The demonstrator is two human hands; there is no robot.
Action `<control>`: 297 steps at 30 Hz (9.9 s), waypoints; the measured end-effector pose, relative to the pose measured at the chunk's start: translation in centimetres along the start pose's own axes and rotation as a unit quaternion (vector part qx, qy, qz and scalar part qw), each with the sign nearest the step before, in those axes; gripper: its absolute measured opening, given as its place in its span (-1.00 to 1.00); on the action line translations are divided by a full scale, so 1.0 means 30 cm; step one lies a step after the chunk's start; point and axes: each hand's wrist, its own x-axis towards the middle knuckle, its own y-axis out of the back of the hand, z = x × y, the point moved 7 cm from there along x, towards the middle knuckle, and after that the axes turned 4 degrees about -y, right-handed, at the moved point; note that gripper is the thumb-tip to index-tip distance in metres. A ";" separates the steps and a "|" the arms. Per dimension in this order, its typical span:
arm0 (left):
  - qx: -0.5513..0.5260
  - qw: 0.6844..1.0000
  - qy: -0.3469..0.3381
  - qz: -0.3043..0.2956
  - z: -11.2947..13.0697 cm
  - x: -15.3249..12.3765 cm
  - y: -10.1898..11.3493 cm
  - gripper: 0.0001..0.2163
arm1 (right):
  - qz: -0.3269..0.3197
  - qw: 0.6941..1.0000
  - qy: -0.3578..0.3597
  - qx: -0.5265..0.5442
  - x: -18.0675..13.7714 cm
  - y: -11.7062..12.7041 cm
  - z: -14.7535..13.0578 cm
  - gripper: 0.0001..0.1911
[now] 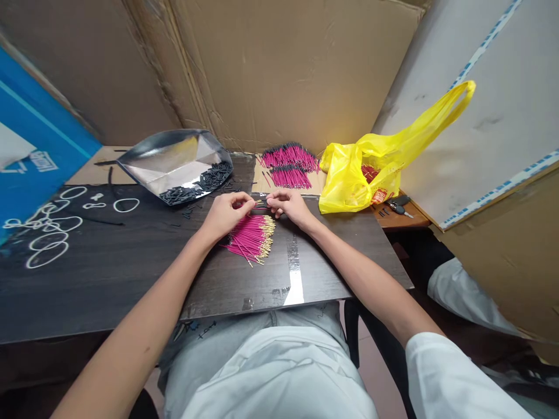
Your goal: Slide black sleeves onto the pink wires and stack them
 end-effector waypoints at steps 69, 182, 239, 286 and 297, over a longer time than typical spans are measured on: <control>-0.003 1.000 0.005 -0.009 0.011 -0.007 0.000 -0.69 | 0.013 0.999 0.018 -0.030 -0.021 -0.017 -0.016 -0.78; -0.182 0.973 0.045 -0.134 0.020 -0.014 -0.030 -0.65 | -0.108 0.987 -0.058 0.109 -0.046 -0.041 -0.030 -0.67; -0.062 0.996 0.021 -0.056 0.019 -0.010 -0.035 -0.68 | 0.059 0.971 0.141 -0.185 -0.076 -0.039 -0.080 -0.70; 0.026 0.998 0.038 0.037 -0.034 0.002 0.041 -0.65 | 0.084 0.982 0.093 -0.142 -0.041 0.020 -0.084 -0.75; 0.160 0.983 -0.058 -0.068 -0.054 0.009 0.018 -0.76 | 0.134 0.988 0.065 -0.033 -0.004 0.106 -0.047 -0.77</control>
